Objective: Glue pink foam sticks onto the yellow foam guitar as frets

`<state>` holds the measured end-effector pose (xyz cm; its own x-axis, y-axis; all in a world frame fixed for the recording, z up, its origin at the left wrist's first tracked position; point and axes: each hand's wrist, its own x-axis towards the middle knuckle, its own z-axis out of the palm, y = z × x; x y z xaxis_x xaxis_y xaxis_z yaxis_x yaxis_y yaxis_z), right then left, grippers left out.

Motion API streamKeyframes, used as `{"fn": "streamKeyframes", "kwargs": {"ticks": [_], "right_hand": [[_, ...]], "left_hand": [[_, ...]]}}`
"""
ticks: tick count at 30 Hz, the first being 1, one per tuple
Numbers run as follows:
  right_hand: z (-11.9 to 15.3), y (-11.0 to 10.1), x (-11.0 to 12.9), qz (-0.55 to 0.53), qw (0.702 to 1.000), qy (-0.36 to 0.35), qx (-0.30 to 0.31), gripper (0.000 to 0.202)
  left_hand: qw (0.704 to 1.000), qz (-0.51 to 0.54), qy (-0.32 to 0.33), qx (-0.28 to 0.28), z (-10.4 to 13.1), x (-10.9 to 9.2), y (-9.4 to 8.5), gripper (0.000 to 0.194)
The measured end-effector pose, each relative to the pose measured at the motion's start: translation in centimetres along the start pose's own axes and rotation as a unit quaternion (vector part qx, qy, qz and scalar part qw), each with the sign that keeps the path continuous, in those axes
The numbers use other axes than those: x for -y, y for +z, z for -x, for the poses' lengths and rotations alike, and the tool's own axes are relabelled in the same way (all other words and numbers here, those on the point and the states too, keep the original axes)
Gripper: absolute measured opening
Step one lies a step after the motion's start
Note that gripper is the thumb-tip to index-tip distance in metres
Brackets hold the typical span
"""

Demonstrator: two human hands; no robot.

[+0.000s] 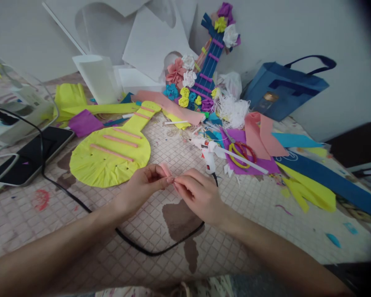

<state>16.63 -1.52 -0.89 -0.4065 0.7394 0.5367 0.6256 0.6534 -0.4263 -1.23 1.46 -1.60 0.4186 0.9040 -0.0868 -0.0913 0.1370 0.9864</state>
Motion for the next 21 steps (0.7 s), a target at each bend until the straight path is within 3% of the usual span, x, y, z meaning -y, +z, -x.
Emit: {"fn": "streamKeyframes", "kwargs": {"ticks": [4, 7, 10, 13, 16, 19, 21], "right_hand": [[-0.2, -0.7, 0.3, -0.063, 0.998, 0.002, 0.013, 0.015], [-0.3, -1.2, 0.1, -0.201, 0.977, 0.053, -0.043, 0.011], [-0.1, -1.4, -0.4, -0.382, 0.915, 0.109, -0.074, 0.005], [0.1, -1.7, -0.9, -0.539, 0.827, 0.154, -0.044, 0.008], [0.2, -2.2, -1.0, -0.619, 0.761, 0.193, -0.025, 0.012], [0.2, -2.4, -1.1, -0.639, 0.730, 0.238, -0.042, 0.022], [0.3, -2.3, -1.3, -0.611, 0.743, 0.269, -0.046, 0.032]], "left_hand": [[1.000, -0.003, -0.016, -0.006, 0.0, 0.0, 0.0, 0.018], [0.999, -0.015, -0.027, -0.011, -0.1, -0.1, -0.1, 0.020], [0.999, -0.020, -0.040, -0.013, -0.2, -0.2, -0.2, 0.021], [0.999, -0.017, -0.041, 0.000, -0.2, -0.1, -0.3, 0.020], [0.999, -0.030, -0.045, -0.009, -0.3, -0.2, -0.7, 0.020], [0.995, -0.031, -0.087, 0.030, -0.5, -1.0, -1.6, 0.022], [0.985, -0.026, -0.131, 0.106, -0.6, -1.7, -2.5, 0.023]]}}
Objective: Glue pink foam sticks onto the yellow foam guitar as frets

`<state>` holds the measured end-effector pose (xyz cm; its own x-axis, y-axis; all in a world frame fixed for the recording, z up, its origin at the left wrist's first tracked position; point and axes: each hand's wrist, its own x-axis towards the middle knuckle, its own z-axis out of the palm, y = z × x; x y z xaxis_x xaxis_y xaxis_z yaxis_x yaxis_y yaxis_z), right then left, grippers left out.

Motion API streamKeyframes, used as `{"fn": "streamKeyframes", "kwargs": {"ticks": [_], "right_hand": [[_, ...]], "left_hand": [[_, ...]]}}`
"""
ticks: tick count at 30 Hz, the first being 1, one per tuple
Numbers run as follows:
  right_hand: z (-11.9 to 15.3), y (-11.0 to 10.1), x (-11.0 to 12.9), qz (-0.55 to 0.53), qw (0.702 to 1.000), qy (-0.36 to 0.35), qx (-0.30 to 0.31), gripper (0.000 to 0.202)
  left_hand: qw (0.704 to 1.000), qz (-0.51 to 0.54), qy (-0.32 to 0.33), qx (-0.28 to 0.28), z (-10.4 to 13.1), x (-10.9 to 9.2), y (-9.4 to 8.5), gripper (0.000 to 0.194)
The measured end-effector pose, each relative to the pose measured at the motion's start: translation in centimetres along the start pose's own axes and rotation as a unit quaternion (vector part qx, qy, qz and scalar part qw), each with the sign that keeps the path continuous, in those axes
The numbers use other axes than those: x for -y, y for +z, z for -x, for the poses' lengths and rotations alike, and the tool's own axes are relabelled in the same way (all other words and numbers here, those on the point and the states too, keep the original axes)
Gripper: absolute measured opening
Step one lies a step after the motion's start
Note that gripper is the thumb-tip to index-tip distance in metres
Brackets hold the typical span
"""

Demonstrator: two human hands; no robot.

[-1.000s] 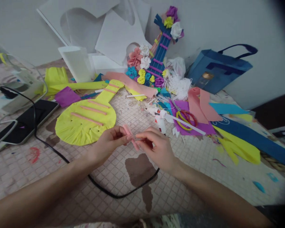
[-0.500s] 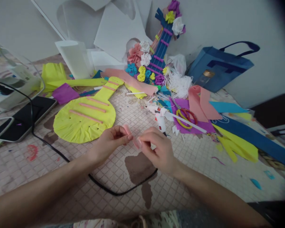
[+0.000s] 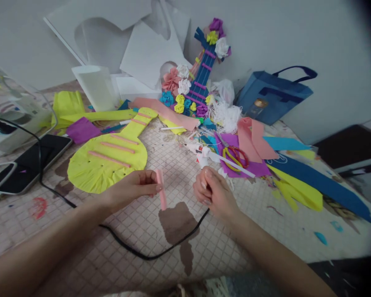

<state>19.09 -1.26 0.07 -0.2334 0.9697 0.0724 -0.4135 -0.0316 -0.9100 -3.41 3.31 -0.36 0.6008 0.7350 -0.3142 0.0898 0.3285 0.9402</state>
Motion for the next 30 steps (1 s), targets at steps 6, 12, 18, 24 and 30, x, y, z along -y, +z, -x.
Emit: {"fn": "streamKeyframes", "kwargs": {"ticks": [6, 12, 18, 24, 30], "right_hand": [[0.0, -0.4, -0.6, 0.226, 0.974, 0.019, -0.008, 0.011], [0.3, -0.3, 0.1, 0.496, 0.859, -0.104, 0.074, 0.019], [0.2, -4.4, 3.0, 0.647, 0.760, 0.031, 0.056, 0.022], [-0.9, -10.1, 4.1, 0.648, 0.760, 0.049, -0.014, 0.019], [-2.2, -10.7, 3.3, 0.645, 0.758, -0.011, -0.092, 0.017]], "left_hand": [[0.995, 0.013, -0.036, 0.095, 0.5, -1.1, -2.4, 0.025], [0.998, 0.025, -0.040, 0.042, 0.2, -0.5, -2.0, 0.028], [0.999, 0.047, -0.024, 0.001, -0.1, 0.1, -1.7, 0.026], [0.998, 0.069, -0.015, -0.004, -0.3, 0.4, -1.5, 0.023], [0.996, 0.087, -0.014, -0.015, -0.3, 0.7, -1.4, 0.024]]}}
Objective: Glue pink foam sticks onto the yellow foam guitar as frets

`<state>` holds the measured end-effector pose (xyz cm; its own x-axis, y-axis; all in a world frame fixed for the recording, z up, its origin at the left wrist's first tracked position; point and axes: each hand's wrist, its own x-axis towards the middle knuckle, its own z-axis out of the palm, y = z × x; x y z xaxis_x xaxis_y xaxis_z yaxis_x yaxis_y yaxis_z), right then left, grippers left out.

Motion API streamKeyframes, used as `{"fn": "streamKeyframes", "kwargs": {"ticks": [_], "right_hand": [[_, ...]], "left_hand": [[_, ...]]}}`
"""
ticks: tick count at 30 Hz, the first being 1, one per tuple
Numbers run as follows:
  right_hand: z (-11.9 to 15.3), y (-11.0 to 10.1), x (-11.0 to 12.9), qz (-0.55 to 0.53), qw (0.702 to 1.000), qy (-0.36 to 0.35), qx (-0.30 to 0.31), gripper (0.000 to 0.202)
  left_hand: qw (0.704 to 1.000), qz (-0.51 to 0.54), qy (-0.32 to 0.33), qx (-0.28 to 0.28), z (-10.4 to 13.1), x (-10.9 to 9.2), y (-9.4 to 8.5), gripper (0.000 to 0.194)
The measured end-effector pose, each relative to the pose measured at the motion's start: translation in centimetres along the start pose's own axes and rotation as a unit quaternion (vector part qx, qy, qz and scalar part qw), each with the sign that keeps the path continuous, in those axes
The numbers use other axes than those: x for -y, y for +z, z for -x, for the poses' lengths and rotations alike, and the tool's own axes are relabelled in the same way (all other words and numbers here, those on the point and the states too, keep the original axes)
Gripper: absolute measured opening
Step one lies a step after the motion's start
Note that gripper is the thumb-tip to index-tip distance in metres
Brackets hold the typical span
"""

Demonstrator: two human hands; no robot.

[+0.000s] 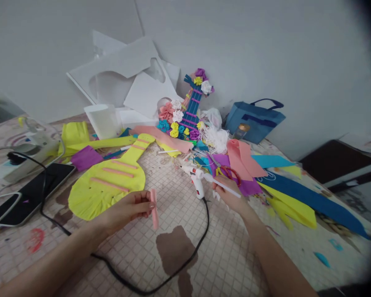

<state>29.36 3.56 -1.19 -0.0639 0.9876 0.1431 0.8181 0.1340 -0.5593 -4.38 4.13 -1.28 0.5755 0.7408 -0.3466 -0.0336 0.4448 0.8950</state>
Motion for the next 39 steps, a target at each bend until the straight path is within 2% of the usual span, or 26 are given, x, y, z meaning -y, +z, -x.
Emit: {"fn": "streamKeyframes", "kwargs": {"ticks": [6, 10, 12, 14, 17, 24, 29, 32, 35, 39], "right_hand": [[-0.3, 2.1, 0.0, -0.009, 1.000, -0.001, -0.013, 0.024], [-0.4, 2.2, -0.2, -0.029, 1.000, -0.005, -0.001, 0.032], [-0.3, 1.7, 0.1, -0.050, 0.998, -0.020, 0.023, 0.035], [-0.2, 1.2, 0.6, -0.096, 0.992, -0.048, 0.074, 0.036], [-0.1, 1.4, 1.4, -0.156, 0.979, -0.063, 0.119, 0.036], [-1.0, 4.4, 2.4, -0.104, 0.995, 0.001, 0.002, 0.026], [-0.9, 4.8, 2.6, -0.112, 0.993, 0.023, -0.041, 0.028], [0.4, 4.4, 3.2, -0.165, 0.986, 0.028, -0.016, 0.032], [2.2, 3.9, 4.5, -0.252, 0.966, 0.041, 0.052, 0.036], [4.0, 3.4, 6.4, -0.256, 0.963, -0.035, 0.072, 0.033]], "left_hand": [[1.000, 0.009, 0.006, -0.002, -0.1, 0.2, 0.0, 0.024], [1.000, 0.019, 0.002, -0.014, 0.1, 0.0, 0.1, 0.027], [1.000, 0.024, -0.003, -0.016, 0.2, -0.2, 0.2, 0.028], [0.999, 0.028, -0.006, -0.014, 0.3, -0.2, 0.3, 0.028], [0.999, 0.038, -0.006, -0.012, 0.3, -0.1, 0.5, 0.029], [0.998, 0.054, -0.009, -0.009, 0.2, 0.2, 0.8, 0.029], [0.999, 0.048, -0.004, -0.010, 0.2, 0.2, 0.6, 0.027], [0.999, 0.038, -0.003, -0.014, 0.2, 0.0, 0.5, 0.024], [1.000, 0.026, -0.003, -0.015, 0.2, -0.1, 0.5, 0.024], [1.000, -0.002, 0.007, -0.013, 0.0, -0.1, 0.2, 0.025]]}}
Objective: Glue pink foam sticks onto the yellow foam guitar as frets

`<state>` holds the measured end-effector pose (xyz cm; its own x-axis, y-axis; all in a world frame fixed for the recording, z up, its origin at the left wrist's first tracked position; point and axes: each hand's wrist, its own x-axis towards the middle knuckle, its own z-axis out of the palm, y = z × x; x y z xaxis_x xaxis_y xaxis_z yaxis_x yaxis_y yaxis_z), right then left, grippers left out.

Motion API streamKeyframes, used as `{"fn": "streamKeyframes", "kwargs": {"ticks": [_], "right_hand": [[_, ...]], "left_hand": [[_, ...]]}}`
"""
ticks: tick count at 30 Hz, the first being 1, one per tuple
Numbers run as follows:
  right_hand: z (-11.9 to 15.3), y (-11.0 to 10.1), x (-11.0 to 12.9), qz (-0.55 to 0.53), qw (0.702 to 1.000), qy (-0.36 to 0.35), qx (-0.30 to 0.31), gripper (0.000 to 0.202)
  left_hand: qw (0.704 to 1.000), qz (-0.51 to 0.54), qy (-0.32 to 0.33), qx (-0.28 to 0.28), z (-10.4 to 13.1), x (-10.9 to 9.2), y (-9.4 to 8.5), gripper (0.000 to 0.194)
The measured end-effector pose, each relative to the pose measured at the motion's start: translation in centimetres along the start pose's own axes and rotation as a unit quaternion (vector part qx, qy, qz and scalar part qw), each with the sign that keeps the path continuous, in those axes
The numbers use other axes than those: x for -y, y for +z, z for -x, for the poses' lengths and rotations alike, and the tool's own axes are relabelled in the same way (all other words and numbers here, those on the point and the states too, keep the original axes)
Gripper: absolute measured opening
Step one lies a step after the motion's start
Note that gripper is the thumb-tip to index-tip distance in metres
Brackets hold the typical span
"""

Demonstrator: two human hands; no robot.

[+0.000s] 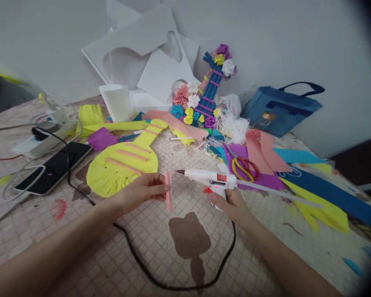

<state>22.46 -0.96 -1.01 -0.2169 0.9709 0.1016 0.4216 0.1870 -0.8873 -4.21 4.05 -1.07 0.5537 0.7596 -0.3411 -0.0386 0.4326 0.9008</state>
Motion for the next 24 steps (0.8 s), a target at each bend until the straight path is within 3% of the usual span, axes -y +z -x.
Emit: {"fn": "streamKeyframes", "kwargs": {"ticks": [10, 24], "right_hand": [[0.87, 0.75, 0.56, 0.101, 0.992, -0.062, 0.036, 0.030], [0.68, 0.87, 0.28, 0.112, 0.992, -0.053, 0.026, 0.029]], "left_hand": [[0.996, -0.080, 0.032, -0.007, 0.31, -0.60, 0.38, 0.022], [0.991, -0.107, 0.065, 0.035, 0.28, -0.53, 0.07, 0.022]]}}
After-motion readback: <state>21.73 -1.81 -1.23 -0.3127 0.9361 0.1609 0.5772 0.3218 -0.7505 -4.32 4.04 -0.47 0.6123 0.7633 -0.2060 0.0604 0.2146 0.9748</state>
